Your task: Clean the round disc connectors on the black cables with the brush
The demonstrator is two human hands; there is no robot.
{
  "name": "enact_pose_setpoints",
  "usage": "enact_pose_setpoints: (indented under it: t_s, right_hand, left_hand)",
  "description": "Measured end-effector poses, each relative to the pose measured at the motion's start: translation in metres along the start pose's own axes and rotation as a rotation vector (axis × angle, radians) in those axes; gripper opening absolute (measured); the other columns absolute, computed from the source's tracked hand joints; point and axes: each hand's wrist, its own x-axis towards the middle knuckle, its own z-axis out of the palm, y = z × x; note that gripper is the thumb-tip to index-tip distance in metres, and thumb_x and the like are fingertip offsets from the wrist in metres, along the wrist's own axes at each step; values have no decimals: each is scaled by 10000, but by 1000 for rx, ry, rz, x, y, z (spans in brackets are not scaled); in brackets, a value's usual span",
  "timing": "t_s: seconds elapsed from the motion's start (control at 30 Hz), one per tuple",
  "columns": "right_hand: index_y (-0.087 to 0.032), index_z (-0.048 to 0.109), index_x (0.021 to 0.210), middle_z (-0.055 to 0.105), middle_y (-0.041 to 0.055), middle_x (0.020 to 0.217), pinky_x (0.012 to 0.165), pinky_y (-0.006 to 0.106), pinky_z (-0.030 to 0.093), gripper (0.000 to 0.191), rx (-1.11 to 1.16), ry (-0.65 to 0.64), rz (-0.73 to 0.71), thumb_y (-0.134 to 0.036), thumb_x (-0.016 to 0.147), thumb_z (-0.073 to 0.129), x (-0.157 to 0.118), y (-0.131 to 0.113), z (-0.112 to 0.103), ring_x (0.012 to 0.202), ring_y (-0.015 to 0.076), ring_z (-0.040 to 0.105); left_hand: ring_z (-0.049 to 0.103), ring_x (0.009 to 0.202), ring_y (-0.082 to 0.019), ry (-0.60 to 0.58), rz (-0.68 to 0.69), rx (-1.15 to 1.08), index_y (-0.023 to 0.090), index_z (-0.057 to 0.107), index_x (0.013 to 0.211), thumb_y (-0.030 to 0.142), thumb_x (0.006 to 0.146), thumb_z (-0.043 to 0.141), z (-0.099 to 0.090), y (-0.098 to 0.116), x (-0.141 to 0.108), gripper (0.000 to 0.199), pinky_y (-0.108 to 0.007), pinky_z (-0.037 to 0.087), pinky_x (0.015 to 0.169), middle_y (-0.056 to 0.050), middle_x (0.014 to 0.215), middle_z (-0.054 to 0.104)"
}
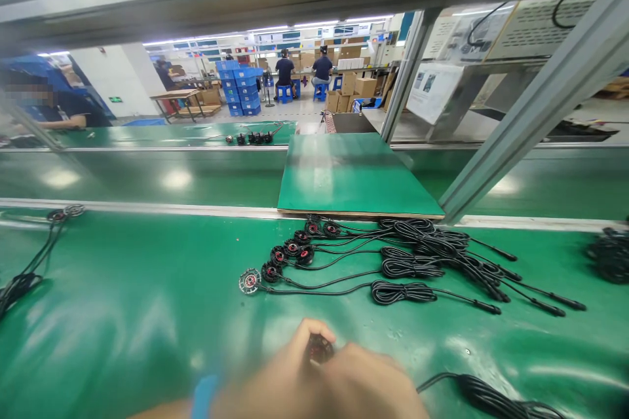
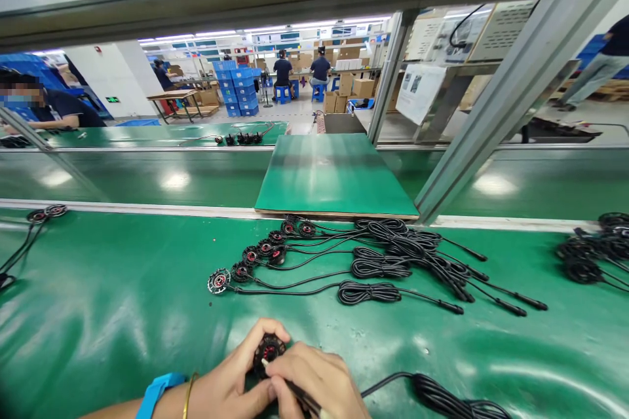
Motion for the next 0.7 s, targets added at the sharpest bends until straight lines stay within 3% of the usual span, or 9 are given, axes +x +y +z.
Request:
enact_pose_setpoints:
  t_s: [0.2, 0.37, 0.43, 0.53, 0.7]
  right_hand:
    - [-261, 671, 864, 610, -3, 533, 496, 240, 534, 240, -158, -69, -75, -303, 973, 461, -4, -13, 0, 509, 167, 635]
    - [-245, 673, 884, 582, 3, 533, 448, 218, 491, 209, -114, 9, 10, -306, 962, 489, 0, -30, 2, 448, 149, 597]
    - [-244, 679, 857, 595, 13, 571, 470, 230, 502, 254, -1, 40, 118, -356, 968, 480, 8, -36, -3, 474, 156, 599]
    - [-243, 666, 805, 621, 13, 626, 478, 226, 496, 345, 163, 110, 277, -433, 984, 440, 22, -44, -22, 514, 153, 604]
    - [-229, 643, 919, 624, -10, 657, 457, 185, 445, 328, 422, 291, 672, -539, 934, 539, 34, -56, -51, 529, 125, 586]
  left_hand:
    - [539, 874, -192, 70, 40, 48, 205, 438, 1234, 387, 916, 535, 4, -19, -1, 379, -320, 445, 839, -56, 972, 552]
    - [573, 834, -212, 201, 0, 86, 251, 477, 1249, 400, 889, 553, 13, -41, 0, 397, -327, 464, 805, -41, 894, 593]
    - [577, 921, -232, 223, -28, 80, 249, 468, 1246, 401, 860, 589, 14, -35, 1, 432, -337, 452, 853, -62, 960, 608]
    - [567, 952, -229, 158, -78, 26, 209, 415, 1242, 429, 847, 605, 13, -9, 3, 491, -346, 432, 881, -94, 1034, 604]
    - [492, 834, -172, 53, -109, -207, 214, 419, 1115, 685, 755, 628, 5, 25, 6, 629, -307, 412, 782, -33, 935, 531]
